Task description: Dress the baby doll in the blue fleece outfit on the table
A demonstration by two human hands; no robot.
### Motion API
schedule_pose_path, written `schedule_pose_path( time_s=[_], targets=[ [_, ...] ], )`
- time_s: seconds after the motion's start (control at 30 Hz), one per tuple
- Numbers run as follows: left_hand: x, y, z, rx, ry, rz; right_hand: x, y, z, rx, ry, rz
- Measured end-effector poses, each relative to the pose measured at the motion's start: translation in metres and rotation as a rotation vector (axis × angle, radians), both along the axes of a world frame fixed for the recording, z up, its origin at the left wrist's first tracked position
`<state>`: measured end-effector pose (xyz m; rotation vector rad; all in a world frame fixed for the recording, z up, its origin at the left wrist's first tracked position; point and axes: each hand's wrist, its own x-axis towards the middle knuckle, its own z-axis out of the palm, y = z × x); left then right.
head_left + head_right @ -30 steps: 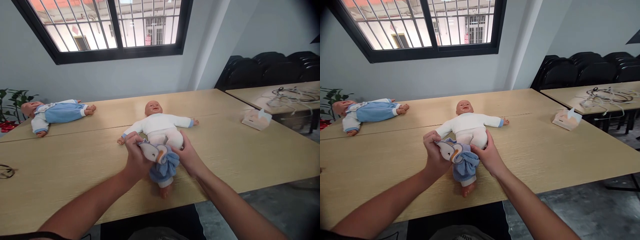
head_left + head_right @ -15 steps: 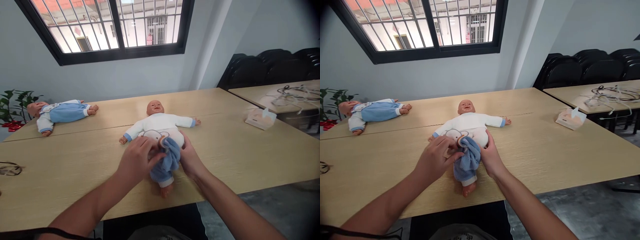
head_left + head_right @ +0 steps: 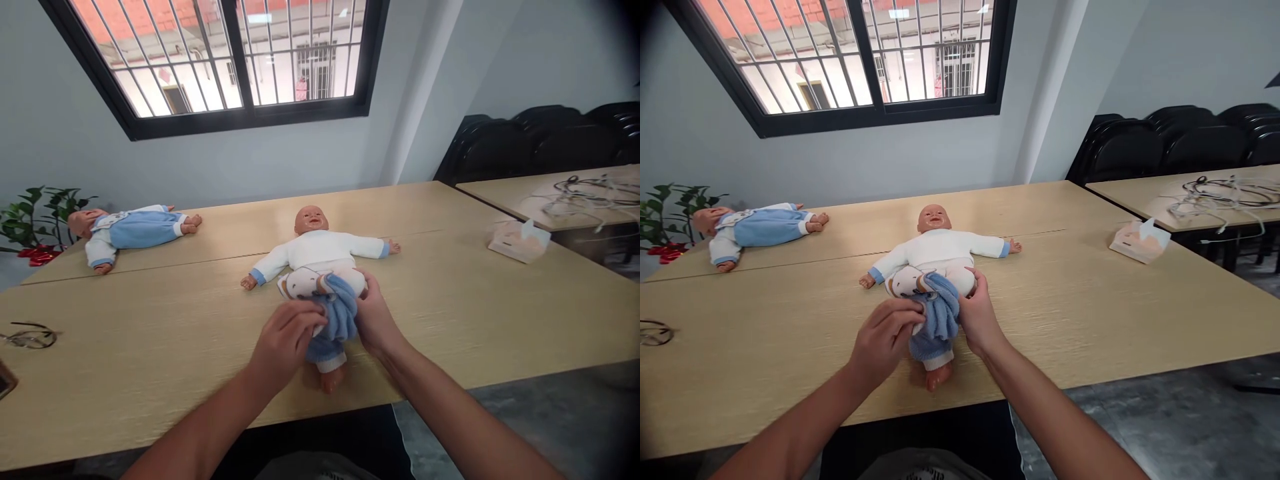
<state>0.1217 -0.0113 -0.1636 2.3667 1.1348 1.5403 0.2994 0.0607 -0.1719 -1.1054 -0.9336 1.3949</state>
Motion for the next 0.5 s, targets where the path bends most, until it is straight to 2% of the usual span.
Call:
schedule_pose_path(
  time_s=[0.07,0.13,0.3,0.37,0.5],
  targets=[
    [-0.001,0.006,-0.003,-0.052,-0.070,0.094,-0.001,-0.001,0.000,0.001,0.004,-0.005],
    [-0.001,0.008,-0.005,-0.102,-0.095,0.114,-0.002,-0.003,-0.001,0.007,0.009,-0.006],
    [0.012,0.002,-0.009,-0.163,0.023,0.171,-0.006,-0.006,-0.002,0.034,0.029,-0.005],
    [0.020,-0.001,-0.011,-0.131,0.074,0.202,-0.008,-0.006,-0.004,0.043,0.041,-0.016],
    [0.031,-0.003,-0.014,0.035,0.152,0.248,-0.011,-0.004,-0.010,0.061,0.078,-0.098]
  ],
)
